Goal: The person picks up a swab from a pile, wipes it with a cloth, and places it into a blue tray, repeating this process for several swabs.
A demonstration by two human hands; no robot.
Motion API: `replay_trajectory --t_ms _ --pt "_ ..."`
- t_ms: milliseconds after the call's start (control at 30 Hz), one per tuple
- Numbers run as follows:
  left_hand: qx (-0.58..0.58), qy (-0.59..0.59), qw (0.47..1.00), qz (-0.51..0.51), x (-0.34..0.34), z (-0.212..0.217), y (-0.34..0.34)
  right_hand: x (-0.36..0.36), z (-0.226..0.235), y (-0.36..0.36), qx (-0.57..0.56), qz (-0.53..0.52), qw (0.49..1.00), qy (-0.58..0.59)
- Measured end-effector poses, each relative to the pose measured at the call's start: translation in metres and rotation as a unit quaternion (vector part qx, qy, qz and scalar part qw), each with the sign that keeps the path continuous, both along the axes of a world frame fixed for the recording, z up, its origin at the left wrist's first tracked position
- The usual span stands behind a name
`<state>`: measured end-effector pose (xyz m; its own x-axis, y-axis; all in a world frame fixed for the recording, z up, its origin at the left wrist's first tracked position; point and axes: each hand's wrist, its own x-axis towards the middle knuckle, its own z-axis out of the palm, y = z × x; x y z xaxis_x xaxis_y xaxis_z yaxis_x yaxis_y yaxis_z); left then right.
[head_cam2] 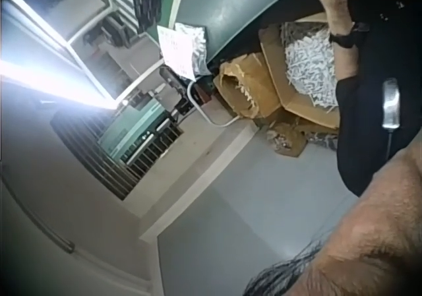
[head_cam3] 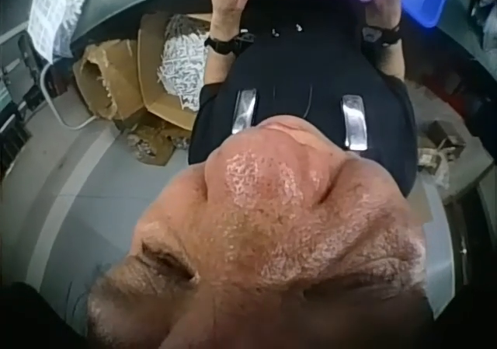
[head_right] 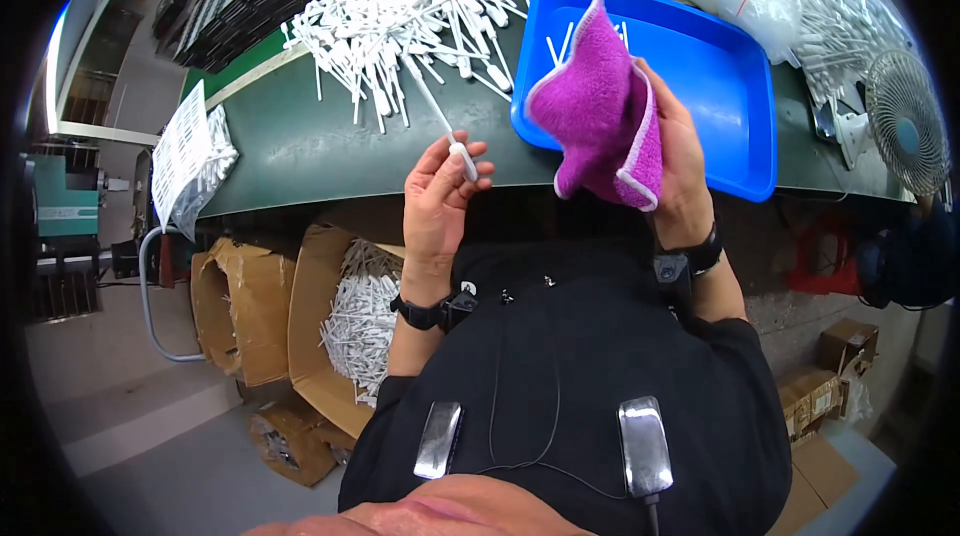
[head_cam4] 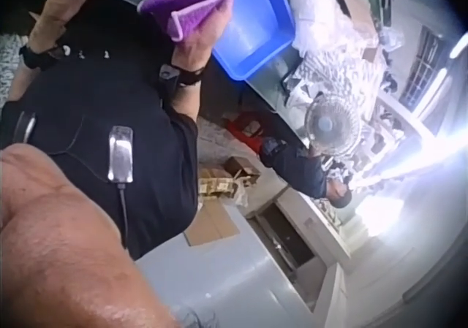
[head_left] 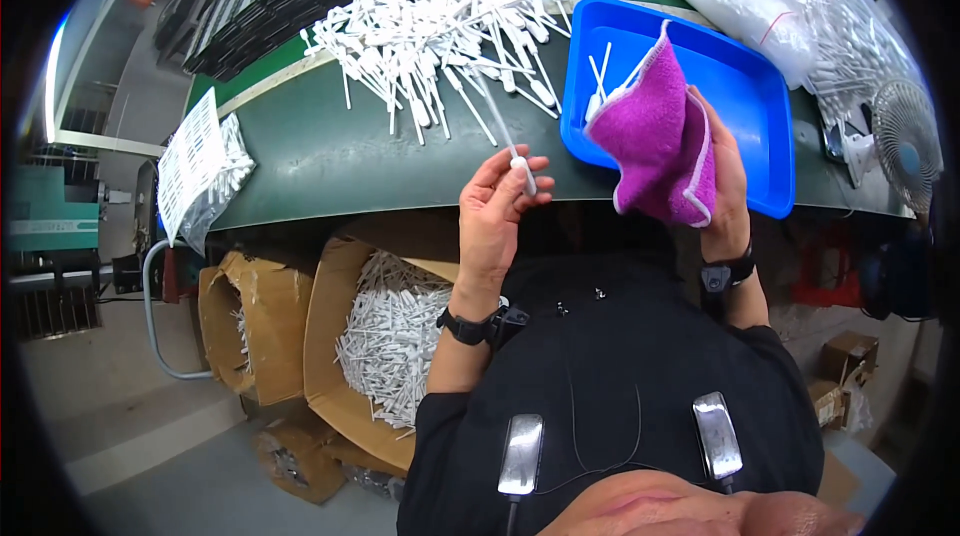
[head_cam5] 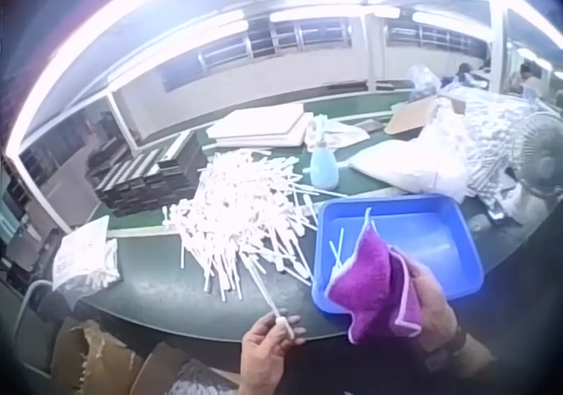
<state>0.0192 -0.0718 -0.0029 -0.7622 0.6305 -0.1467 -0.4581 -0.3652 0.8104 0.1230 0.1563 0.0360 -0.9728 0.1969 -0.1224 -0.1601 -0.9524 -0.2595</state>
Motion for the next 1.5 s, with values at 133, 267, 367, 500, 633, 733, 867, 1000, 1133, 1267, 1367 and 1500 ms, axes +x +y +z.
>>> replay_trajectory --t_ms 133,267,367,500,633,733,867,1000,1133,1267,1367,1500 --pt "0.034 -0.019 0.999 0.030 -0.005 -0.009 -0.006 0.001 0.006 -0.004 0.007 0.016 0.998 -0.054" --pt "-0.003 -0.012 1.000 0.027 0.006 -0.005 -0.011 -0.004 0.002 -0.011 -0.014 0.018 0.999 -0.027" --pt "0.047 -0.009 0.998 -0.041 0.013 0.004 -0.005 0.005 0.013 -0.019 0.008 0.002 0.999 -0.039" --pt "-0.130 0.114 0.971 -0.168 0.020 0.014 0.012 -0.006 0.016 -0.046 0.036 -0.012 0.996 -0.080" --pt "-0.084 0.247 0.928 -0.267 0.058 -0.021 0.044 -0.021 0.010 -0.054 0.163 -0.131 0.965 -0.159" --pt "-0.008 0.119 0.943 -0.309 0.067 -0.026 0.048 -0.023 -0.012 -0.034 0.256 -0.081 0.962 -0.046" --pt "0.140 -0.113 0.906 -0.384 0.054 -0.029 0.041 -0.028 0.002 -0.024 0.200 -0.027 0.979 0.031" --pt "0.261 -0.211 0.811 -0.480 0.037 -0.029 0.047 -0.038 -0.016 -0.004 0.118 -0.062 0.990 0.046" --pt "0.126 -0.051 0.921 -0.366 0.045 -0.035 0.053 -0.040 -0.008 -0.051 0.187 -0.160 0.967 -0.069" --pt "-0.035 0.186 0.964 -0.189 0.059 -0.013 0.051 -0.036 -0.005 -0.046 0.271 -0.177 0.940 -0.104" --pt "-0.071 0.208 0.944 -0.247 0.053 0.007 0.042 -0.034 -0.005 -0.026 0.284 -0.185 0.939 -0.062" --pt "-0.103 0.105 0.940 -0.308 0.041 -0.011 0.044 -0.038 -0.011 -0.030 0.321 -0.207 0.923 -0.052"
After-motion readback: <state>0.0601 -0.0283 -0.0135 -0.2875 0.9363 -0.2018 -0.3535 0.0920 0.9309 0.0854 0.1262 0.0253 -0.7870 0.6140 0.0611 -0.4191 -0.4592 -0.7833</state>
